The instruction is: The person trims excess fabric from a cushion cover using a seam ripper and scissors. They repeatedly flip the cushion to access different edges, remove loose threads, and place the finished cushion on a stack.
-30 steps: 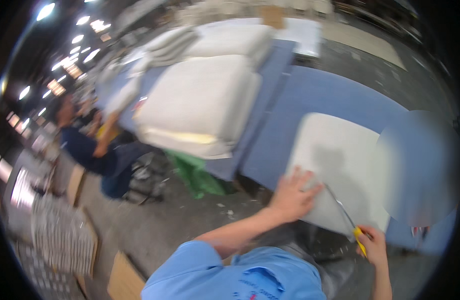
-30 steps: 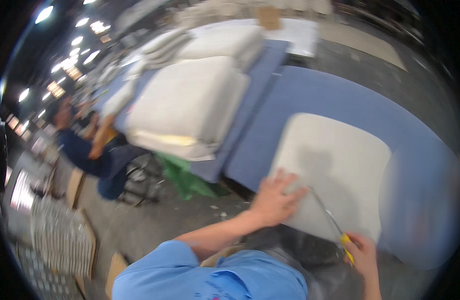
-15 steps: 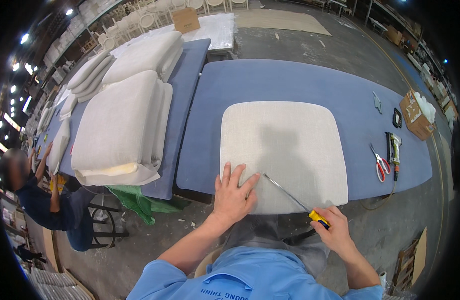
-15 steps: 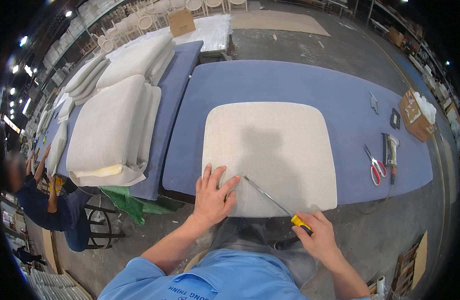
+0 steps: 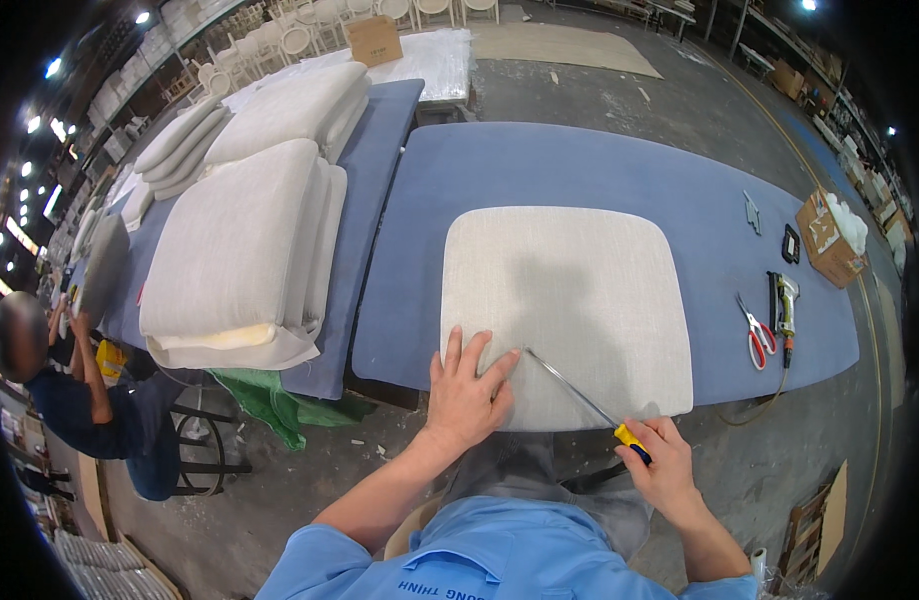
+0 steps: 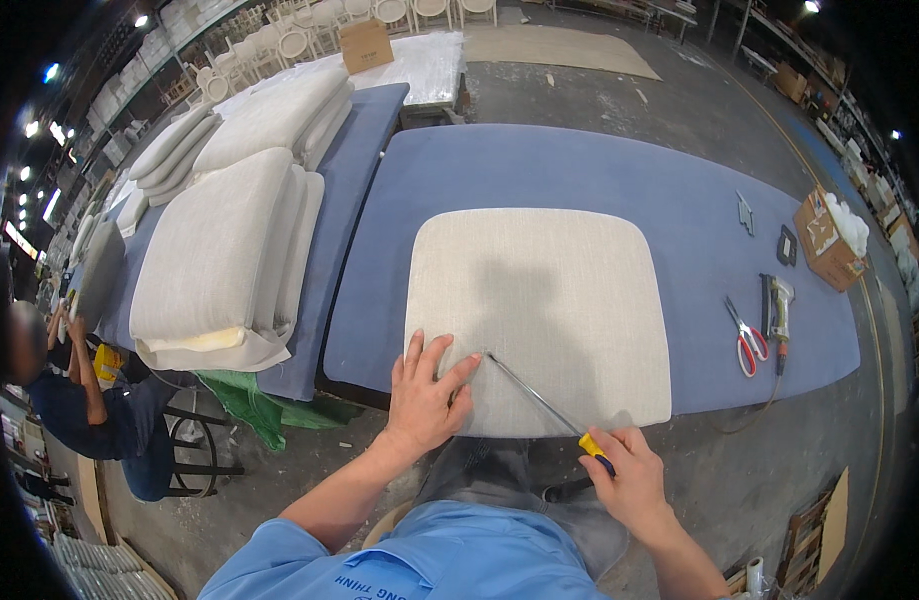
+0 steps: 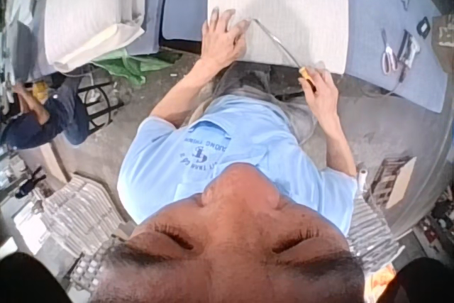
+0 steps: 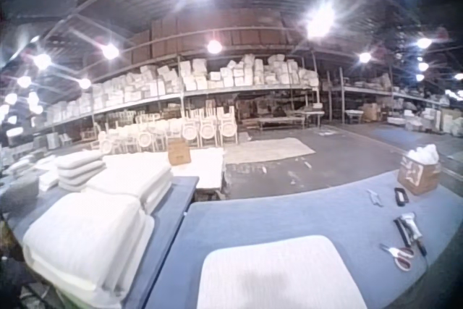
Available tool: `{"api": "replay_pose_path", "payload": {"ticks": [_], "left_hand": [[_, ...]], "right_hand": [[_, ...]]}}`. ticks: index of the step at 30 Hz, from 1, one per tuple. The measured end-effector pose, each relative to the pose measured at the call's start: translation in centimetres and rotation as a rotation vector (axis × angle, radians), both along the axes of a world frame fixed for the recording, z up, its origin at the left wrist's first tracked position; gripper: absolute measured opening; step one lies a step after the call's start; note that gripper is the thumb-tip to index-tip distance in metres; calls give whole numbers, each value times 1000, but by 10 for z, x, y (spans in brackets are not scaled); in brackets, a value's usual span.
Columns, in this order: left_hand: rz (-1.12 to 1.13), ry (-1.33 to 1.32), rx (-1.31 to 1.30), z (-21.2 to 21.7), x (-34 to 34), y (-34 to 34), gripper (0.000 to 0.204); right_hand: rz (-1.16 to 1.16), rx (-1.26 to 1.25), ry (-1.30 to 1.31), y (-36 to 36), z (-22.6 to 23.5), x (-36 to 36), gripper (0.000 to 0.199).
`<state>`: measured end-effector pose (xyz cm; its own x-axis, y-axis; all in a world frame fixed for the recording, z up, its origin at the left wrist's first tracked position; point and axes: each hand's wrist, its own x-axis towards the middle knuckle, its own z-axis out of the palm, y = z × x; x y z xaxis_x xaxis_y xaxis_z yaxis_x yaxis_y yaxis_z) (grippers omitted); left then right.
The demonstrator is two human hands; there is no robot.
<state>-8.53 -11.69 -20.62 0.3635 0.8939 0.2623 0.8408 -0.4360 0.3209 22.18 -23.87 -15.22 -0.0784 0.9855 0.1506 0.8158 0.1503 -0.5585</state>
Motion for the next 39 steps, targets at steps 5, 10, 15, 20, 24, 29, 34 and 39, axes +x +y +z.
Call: {"api": "replay_pose_path", "payload": {"ticks": [5, 10, 15, 20, 24, 29, 34, 39], "left_hand": [[1, 3, -1, -1, 0, 0, 47], [0, -20, 21, -1, -1, 0, 47], [3, -39, 30, -1, -1, -1, 47], [10, -46, 13, 0, 0, -2, 47], [15, -52, 14, 0, 1, -2, 47], [38, -68, 13, 0, 12, 2, 47], [58, -29, 33, 4, 24, 4, 49], [54, -23, 46, 4, 27, 7, 49]], "right_hand": [[46, 54, 39, 6, -11, 0, 38], [-214, -721, 968, 4, -22, -1, 31], [-270, -867, 1409, -5, -31, -17, 29], [-190, -571, 877, -6, -41, -21, 27], [-135, -416, 566, -5, -20, -27, 23], [-141, -483, 551, -1, -22, -25, 29], [-258, -919, 1262, -2, -40, -27, 33], [-177, -1105, 1760, -8, -72, -35, 37]]}}
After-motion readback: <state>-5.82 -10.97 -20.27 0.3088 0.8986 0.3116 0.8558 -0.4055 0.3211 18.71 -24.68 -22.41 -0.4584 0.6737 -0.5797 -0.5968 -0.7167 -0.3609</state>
